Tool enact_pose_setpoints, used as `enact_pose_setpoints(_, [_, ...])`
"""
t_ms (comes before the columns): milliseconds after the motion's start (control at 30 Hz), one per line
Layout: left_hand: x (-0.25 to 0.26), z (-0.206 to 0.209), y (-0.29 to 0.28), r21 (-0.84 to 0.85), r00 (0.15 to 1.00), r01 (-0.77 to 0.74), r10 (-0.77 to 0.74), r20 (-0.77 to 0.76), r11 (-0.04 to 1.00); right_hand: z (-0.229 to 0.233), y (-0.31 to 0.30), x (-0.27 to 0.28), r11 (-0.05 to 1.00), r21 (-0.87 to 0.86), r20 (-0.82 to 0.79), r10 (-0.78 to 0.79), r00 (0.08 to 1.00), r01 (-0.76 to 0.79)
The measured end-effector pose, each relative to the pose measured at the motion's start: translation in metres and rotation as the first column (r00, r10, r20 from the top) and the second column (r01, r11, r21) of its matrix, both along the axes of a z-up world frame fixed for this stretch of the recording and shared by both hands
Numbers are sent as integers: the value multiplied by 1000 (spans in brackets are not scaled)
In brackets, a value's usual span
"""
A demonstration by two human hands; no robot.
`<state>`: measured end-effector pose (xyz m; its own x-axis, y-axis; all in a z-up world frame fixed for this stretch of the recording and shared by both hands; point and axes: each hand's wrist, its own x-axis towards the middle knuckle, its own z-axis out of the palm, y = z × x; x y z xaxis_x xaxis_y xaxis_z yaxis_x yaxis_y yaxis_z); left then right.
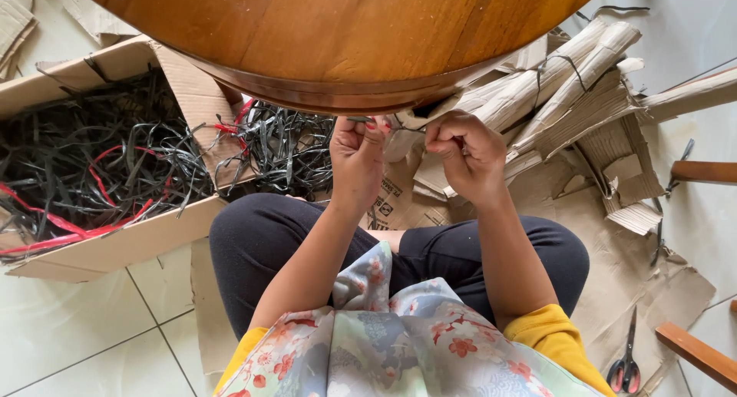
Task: Wrapping wooden stool legs with protective cardboard and securing them with plastic ties.
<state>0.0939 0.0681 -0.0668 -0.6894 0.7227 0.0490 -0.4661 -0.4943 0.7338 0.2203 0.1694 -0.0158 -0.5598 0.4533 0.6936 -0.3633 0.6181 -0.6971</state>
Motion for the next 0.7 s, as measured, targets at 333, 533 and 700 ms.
enact_pose_setpoints(333, [12, -6, -7, 1, 997, 65, -65, 45, 998, -1, -13, -1, 998, 41, -17, -51, 999, 52])
enact_pose_setpoints(533, [22, 0, -8, -78, 1000, -16, 17, 13, 997, 0, -17, -1, 997, 39, -24, -63, 998, 64])
enact_pose_setpoints(700, [18, 13, -6, -1, 978, -126, 124, -168, 992, 3, -20, 1, 996, 47, 11, -70, 997, 70])
